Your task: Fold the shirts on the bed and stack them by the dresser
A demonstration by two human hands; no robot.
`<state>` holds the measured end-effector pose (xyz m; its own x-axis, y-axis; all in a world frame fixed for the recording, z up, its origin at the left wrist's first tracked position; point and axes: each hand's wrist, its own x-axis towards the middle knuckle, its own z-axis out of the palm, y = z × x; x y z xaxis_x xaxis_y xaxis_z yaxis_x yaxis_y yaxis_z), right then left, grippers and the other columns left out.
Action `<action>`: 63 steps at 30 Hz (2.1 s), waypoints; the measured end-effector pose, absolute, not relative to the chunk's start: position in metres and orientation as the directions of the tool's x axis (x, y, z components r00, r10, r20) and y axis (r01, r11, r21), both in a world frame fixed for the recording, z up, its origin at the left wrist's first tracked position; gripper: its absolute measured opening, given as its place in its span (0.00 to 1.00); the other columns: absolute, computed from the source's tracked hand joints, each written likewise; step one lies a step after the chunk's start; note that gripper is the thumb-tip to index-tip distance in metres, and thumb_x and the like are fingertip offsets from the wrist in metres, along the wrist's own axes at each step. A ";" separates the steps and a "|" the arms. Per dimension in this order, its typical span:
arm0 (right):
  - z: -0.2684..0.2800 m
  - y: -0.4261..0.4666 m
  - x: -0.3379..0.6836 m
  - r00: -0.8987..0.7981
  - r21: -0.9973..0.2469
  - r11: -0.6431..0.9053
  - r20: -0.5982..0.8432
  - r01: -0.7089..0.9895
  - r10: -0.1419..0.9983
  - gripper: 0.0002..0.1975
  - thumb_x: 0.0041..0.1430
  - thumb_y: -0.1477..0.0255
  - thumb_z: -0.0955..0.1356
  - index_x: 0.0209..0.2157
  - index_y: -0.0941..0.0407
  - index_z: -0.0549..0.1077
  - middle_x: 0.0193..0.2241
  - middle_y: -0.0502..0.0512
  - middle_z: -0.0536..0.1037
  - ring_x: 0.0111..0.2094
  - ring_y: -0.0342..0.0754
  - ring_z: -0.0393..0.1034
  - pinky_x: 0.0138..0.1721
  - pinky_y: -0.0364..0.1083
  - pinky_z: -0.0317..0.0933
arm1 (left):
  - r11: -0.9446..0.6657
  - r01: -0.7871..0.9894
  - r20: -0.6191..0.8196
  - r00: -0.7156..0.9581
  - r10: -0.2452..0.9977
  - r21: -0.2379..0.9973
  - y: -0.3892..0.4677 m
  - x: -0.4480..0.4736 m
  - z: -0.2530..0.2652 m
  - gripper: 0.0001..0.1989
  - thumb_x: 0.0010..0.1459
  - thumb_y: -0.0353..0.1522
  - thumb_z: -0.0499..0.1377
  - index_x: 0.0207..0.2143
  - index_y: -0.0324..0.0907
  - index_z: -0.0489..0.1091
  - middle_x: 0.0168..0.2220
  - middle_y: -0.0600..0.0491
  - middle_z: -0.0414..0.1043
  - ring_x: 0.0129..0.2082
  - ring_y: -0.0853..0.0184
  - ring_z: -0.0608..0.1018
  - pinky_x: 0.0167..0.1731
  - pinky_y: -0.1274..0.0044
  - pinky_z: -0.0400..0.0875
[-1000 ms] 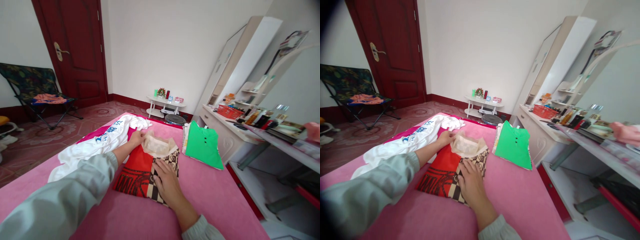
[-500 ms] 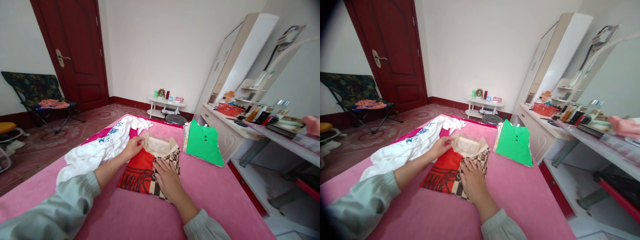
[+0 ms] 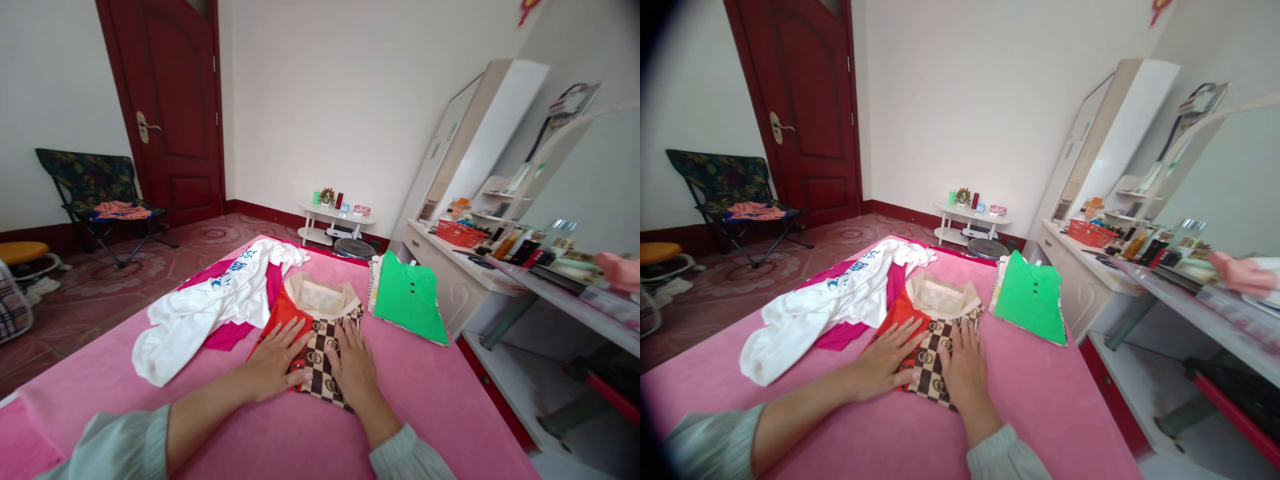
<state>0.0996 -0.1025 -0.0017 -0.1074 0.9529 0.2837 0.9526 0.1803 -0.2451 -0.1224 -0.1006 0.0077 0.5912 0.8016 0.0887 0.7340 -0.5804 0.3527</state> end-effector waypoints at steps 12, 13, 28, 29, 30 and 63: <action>0.001 -0.101 0.120 0.138 -0.175 -0.072 0.400 0.982 0.906 0.33 0.57 0.53 0.61 0.52 0.66 0.69 0.56 0.78 0.64 0.56 0.71 0.57 0.55 0.68 0.44 | -0.232 0.919 0.286 0.141 0.948 0.318 -0.099 -0.133 0.022 0.27 0.61 0.43 0.49 0.59 0.39 0.60 0.54 0.42 0.66 0.53 0.56 0.69 0.52 0.68 0.61; 0.002 -0.100 0.121 0.133 -0.163 -0.073 0.401 0.984 0.906 0.32 0.57 0.53 0.61 0.51 0.65 0.70 0.56 0.77 0.64 0.57 0.71 0.56 0.55 0.68 0.44 | -0.189 0.941 0.281 0.107 0.954 0.281 -0.098 -0.134 0.024 0.28 0.60 0.44 0.50 0.58 0.39 0.61 0.52 0.41 0.68 0.51 0.54 0.70 0.51 0.67 0.62; 0.019 -0.103 0.123 0.082 -0.196 0.006 0.437 0.981 0.896 0.09 0.56 0.68 0.63 0.24 0.54 0.69 0.30 0.55 0.75 0.36 0.52 0.67 0.38 0.48 0.56 | 0.025 0.960 0.001 -0.026 1.000 0.280 -0.095 -0.151 0.035 0.24 0.52 0.52 0.53 0.33 0.41 0.73 0.35 0.41 0.76 0.37 0.49 0.77 0.30 0.69 0.67; 0.019 -0.103 0.123 0.090 -0.208 0.004 0.439 0.978 0.894 0.10 0.57 0.68 0.63 0.24 0.54 0.68 0.29 0.54 0.75 0.35 0.51 0.67 0.35 0.47 0.55 | 0.016 0.949 0.000 -0.017 1.000 0.316 -0.094 -0.152 0.035 0.20 0.52 0.49 0.55 0.32 0.42 0.73 0.35 0.42 0.76 0.37 0.51 0.78 0.30 0.70 0.66; 0.018 -0.103 0.122 0.105 -0.228 -0.003 0.438 0.974 0.893 0.11 0.58 0.67 0.63 0.23 0.54 0.68 0.28 0.54 0.74 0.34 0.51 0.67 0.33 0.45 0.54 | 0.001 0.933 0.008 -0.004 1.000 0.360 -0.093 -0.152 0.034 0.17 0.52 0.46 0.56 0.32 0.43 0.72 0.34 0.44 0.76 0.36 0.53 0.78 0.30 0.72 0.66; 0.013 -0.101 0.089 0.037 -0.849 0.212 0.262 0.485 0.964 0.32 0.47 0.67 0.71 0.54 0.58 0.62 0.49 0.60 0.72 0.50 0.55 0.68 0.51 0.52 0.61 | -0.150 -0.214 0.211 0.298 0.931 0.965 -0.094 -0.052 0.000 0.07 0.53 0.27 0.51 0.35 0.40 0.66 0.34 0.52 0.72 0.36 0.67 0.75 0.39 0.74 0.71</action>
<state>0.0894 -0.1014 0.0134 0.0375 0.9643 0.2621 0.4846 0.2118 -0.8487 -0.0518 -0.0937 -0.0004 0.2978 0.9311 0.2106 -0.2139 -0.1499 0.9653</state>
